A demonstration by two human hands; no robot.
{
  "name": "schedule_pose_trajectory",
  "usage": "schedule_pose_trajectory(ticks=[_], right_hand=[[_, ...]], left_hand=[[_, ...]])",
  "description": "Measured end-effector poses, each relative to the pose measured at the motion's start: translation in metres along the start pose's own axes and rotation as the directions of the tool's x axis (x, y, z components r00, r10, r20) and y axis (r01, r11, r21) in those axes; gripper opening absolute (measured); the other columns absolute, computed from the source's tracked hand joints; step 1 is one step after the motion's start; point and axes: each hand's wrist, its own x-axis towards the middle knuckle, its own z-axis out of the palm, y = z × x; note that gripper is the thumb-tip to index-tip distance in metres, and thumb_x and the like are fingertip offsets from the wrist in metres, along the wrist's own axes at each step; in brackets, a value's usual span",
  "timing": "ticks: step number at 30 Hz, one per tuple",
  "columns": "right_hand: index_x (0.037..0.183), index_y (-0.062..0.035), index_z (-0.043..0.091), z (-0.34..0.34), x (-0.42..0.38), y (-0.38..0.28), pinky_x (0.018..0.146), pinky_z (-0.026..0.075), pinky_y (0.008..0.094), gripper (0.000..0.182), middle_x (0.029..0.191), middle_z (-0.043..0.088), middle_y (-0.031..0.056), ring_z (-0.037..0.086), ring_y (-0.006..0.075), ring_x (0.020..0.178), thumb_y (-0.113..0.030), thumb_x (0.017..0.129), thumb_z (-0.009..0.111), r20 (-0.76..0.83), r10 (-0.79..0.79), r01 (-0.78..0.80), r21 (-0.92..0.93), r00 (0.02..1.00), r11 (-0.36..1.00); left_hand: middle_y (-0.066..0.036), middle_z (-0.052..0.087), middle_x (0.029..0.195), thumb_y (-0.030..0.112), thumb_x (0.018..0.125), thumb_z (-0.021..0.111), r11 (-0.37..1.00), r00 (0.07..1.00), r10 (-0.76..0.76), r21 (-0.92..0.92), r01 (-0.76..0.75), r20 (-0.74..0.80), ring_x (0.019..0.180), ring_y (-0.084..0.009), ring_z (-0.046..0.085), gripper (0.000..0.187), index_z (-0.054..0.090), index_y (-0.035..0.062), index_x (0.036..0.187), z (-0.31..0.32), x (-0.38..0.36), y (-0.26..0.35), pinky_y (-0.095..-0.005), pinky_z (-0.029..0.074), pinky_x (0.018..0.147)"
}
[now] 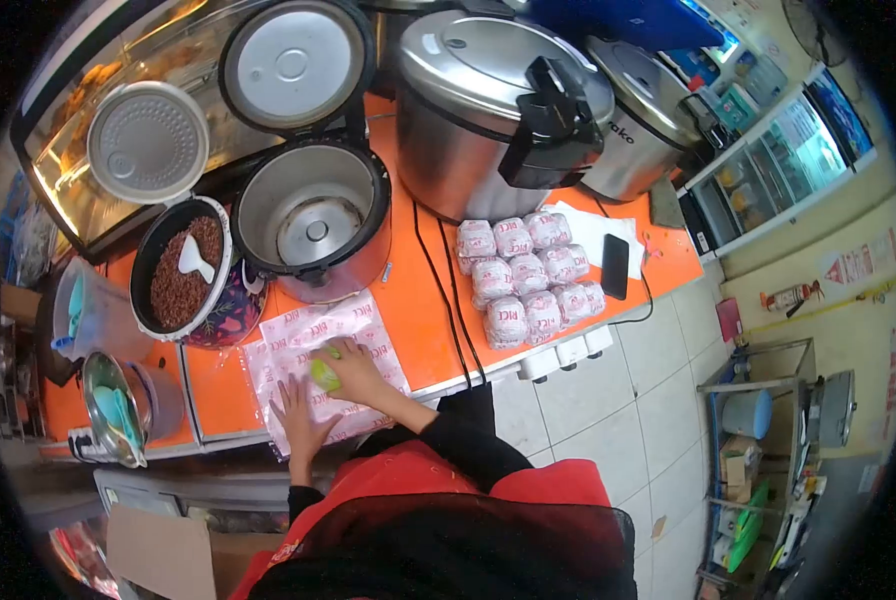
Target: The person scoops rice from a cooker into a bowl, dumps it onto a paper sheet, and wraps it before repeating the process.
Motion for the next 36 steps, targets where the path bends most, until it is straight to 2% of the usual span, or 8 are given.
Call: schedule_pose_trajectory(ticks=[2, 3, 7, 10, 17, 21, 25, 36], right_hand=[[0.118, -0.015, 0.047, -0.034, -0.008, -0.015, 0.094, 0.037, 0.0472, 0.071, 0.124, 0.041, 0.0168, 0.043, 0.0352, 0.112, -0.021, 0.055, 0.079, -0.106, -0.041, 0.04, -0.01, 0.994, 0.999], [0.116, -0.0136, 0.047, -0.038, -0.014, -0.01, 0.094, 0.036, 0.0461, 0.069, 0.122, 0.042, 0.0165, 0.043, 0.0346, 0.111, -0.021, 0.056, 0.08, -0.254, 0.018, 0.004, 0.088, 0.967, 0.996], [0.11, -0.008, 0.044, -0.032, -0.029, 0.049, 0.094, 0.033, 0.0427, 0.064, 0.116, 0.04, 0.016, 0.042, 0.0327, 0.108, -0.021, 0.059, 0.082, -0.581, 0.345, -0.022, 0.489, 0.737, 0.872], [0.113, -0.006, 0.041, -0.04, -0.029, 0.087, 0.096, 0.033, 0.0416, 0.069, 0.116, 0.036, 0.0166, 0.04, 0.0334, 0.11, -0.019, 0.059, 0.082, -0.689, 0.334, -0.263, 0.211, 0.643, 0.941], [0.111, -0.0048, 0.047, -0.044, -0.022, 0.09, 0.094, 0.034, 0.0441, 0.055, 0.122, 0.038, 0.0201, 0.039, 0.0359, 0.114, -0.019, 0.067, 0.077, -0.767, 0.257, -0.227, 0.149, 0.588, 0.962], [0.108, -0.0061, 0.052, -0.001, -0.068, 0.082, 0.093, 0.037, 0.0416, 0.046, 0.11, 0.052, 0.0144, 0.047, 0.0325, 0.109, -0.022, 0.071, 0.074, -0.315, -0.053, 0.063, 0.023, 0.948, 0.998], [0.103, -0.008, 0.056, -0.008, -0.081, 0.049, 0.091, 0.04, 0.0399, 0.04, 0.109, 0.056, 0.0105, 0.051, 0.0285, 0.106, -0.025, 0.072, 0.073, 0.098, -0.295, 0.275, 0.174, 0.951, 0.946], [0.109, -0.0087, 0.056, -0.014, -0.09, 0.048, 0.088, 0.044, 0.0385, 0.032, 0.107, 0.059, 0.0096, 0.056, 0.0282, 0.1, -0.012, 0.079, 0.064, 0.012, -0.345, 0.343, 0.094, 0.938, 0.935]], left_hand=[[-0.015, 0.025, 0.147, 0.041, 0.058, 0.08, 0.99, 0.996, 0.08, -0.124, -0.074, 0.04, 0.138, -0.0365, 0.011, 0.079, 0.048, 0.014, 0.125, -0.01, -0.005, -0.006, -0.0582, 0.001, 0.107], [-0.012, 0.034, 0.142, 0.032, 0.057, 0.082, 0.967, 0.995, 0.099, -0.232, -0.103, -0.027, 0.138, -0.0355, 0.014, 0.049, 0.061, 0.0166, 0.099, -0.012, -0.006, -0.007, -0.0565, 0.001, 0.108], [-0.01, 0.038, 0.138, 0.027, 0.06, 0.081, 0.952, 0.996, 0.092, -0.29, -0.094, -0.02, 0.137, -0.0345, 0.017, 0.025, 0.068, 0.0179, 0.079, -0.009, -0.007, -0.012, -0.0554, -0.002, 0.108], [-0.009, 0.041, 0.136, 0.028, 0.058, 0.081, 0.948, 0.996, 0.073, -0.306, -0.086, -0.054, 0.136, -0.034, 0.019, 0.023, 0.071, 0.0191, 0.076, 0.001, -0.008, -0.022, -0.0551, -0.001, 0.108], [-0.006, 0.046, 0.132, 0.028, 0.06, 0.08, 0.927, 0.995, 0.044, -0.367, -0.075, -0.093, 0.135, -0.0319, 0.022, 0.016, 0.074, 0.0222, 0.073, 0.01, -0.008, -0.029, -0.0528, -0.001, 0.109], [-0.006, 0.047, 0.132, 0.027, 0.062, 0.079, 0.924, 0.997, 0.017, -0.379, -0.042, -0.07, 0.136, -0.0318, 0.02, 0.014, 0.074, 0.022, 0.074, 0.005, -0.006, -0.024, -0.0519, -0.001, 0.109], [-0.007, 0.047, 0.131, 0.026, 0.066, 0.077, 0.934, 1.0, -0.016, -0.358, 0.006, -0.024, 0.135, -0.0325, 0.02, 0.011, 0.074, 0.0202, 0.074, 0.002, -0.003, -0.022, -0.055, 0.0, 0.107], [-0.005, 0.048, 0.128, 0.031, 0.072, 0.071, 0.949, 0.986, -0.057, -0.297, 0.101, 0.154, 0.13, -0.0318, 0.027, 0.014, 0.071, 0.0181, 0.079, -0.013, 0.015, -0.028, -0.0638, 0.005, 0.099]])
